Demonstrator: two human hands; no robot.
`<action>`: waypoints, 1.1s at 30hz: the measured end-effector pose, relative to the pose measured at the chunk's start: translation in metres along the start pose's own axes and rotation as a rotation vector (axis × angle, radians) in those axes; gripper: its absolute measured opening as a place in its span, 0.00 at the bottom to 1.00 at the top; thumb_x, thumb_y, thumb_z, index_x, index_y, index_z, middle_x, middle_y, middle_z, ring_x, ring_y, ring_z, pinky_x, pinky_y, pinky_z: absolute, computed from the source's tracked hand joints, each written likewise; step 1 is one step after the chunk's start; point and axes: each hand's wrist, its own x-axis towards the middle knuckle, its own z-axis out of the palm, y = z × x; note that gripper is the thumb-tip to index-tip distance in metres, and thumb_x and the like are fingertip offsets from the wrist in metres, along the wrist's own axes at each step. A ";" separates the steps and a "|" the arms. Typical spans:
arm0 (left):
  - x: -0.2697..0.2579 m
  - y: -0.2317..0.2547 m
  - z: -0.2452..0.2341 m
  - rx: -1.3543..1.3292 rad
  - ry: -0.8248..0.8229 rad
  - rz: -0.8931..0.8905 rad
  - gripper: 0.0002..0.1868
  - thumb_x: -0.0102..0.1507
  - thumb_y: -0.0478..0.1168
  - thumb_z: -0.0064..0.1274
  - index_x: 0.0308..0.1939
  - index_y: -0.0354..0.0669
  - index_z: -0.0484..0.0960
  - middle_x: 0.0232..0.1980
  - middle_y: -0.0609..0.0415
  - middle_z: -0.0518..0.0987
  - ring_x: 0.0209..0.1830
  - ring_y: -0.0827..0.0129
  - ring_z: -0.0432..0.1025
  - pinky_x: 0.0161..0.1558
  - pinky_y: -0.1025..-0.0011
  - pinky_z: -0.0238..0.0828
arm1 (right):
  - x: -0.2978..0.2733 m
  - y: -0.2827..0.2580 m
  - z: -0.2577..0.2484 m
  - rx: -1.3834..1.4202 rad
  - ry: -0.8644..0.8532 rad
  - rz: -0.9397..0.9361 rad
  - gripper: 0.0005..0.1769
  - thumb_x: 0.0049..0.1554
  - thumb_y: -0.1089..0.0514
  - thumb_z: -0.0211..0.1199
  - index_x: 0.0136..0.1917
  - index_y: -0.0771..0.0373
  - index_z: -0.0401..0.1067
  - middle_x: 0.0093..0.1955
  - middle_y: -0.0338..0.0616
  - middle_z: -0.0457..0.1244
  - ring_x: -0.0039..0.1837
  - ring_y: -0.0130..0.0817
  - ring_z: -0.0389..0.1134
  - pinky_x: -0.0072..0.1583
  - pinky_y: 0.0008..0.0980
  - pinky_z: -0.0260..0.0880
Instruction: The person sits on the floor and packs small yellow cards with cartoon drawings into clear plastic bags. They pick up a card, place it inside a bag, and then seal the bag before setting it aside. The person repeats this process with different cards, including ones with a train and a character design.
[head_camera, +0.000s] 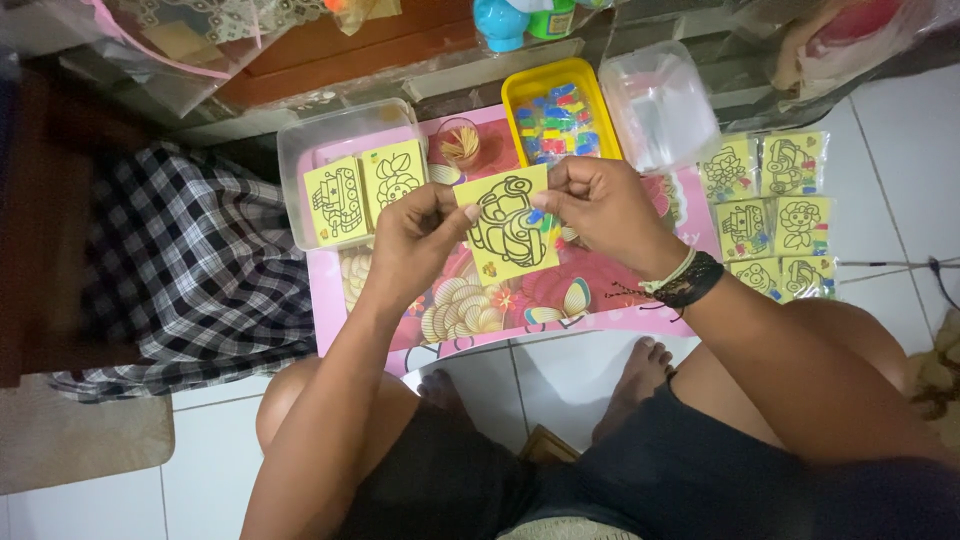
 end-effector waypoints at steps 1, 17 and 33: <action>0.000 0.006 0.003 -0.037 -0.031 -0.016 0.04 0.62 0.31 0.64 0.39 0.38 0.84 0.25 0.54 0.79 0.26 0.80 0.68 0.30 0.81 0.68 | 0.003 0.010 -0.002 0.023 0.024 0.001 0.04 0.62 0.66 0.63 0.44 0.66 0.71 0.27 0.41 0.61 0.25 0.20 0.58 0.27 0.17 0.58; 0.006 -0.014 -0.009 0.027 0.051 -0.005 0.06 0.64 0.34 0.63 0.34 0.39 0.83 0.20 0.55 0.76 0.21 0.82 0.62 0.25 0.84 0.59 | -0.004 -0.034 0.010 0.187 -0.007 0.032 0.04 0.60 0.67 0.67 0.49 0.68 0.75 0.39 0.45 0.68 0.39 0.23 0.67 0.36 0.20 0.73; 0.007 0.069 0.024 -0.005 -0.098 -0.120 0.12 0.67 0.41 0.56 0.53 0.41 0.79 0.46 0.52 0.85 0.39 0.69 0.81 0.46 0.73 0.84 | -0.014 -0.059 -0.090 -0.111 0.152 -0.090 0.07 0.66 0.64 0.69 0.44 0.62 0.75 0.32 0.38 0.66 0.35 0.19 0.66 0.41 0.20 0.71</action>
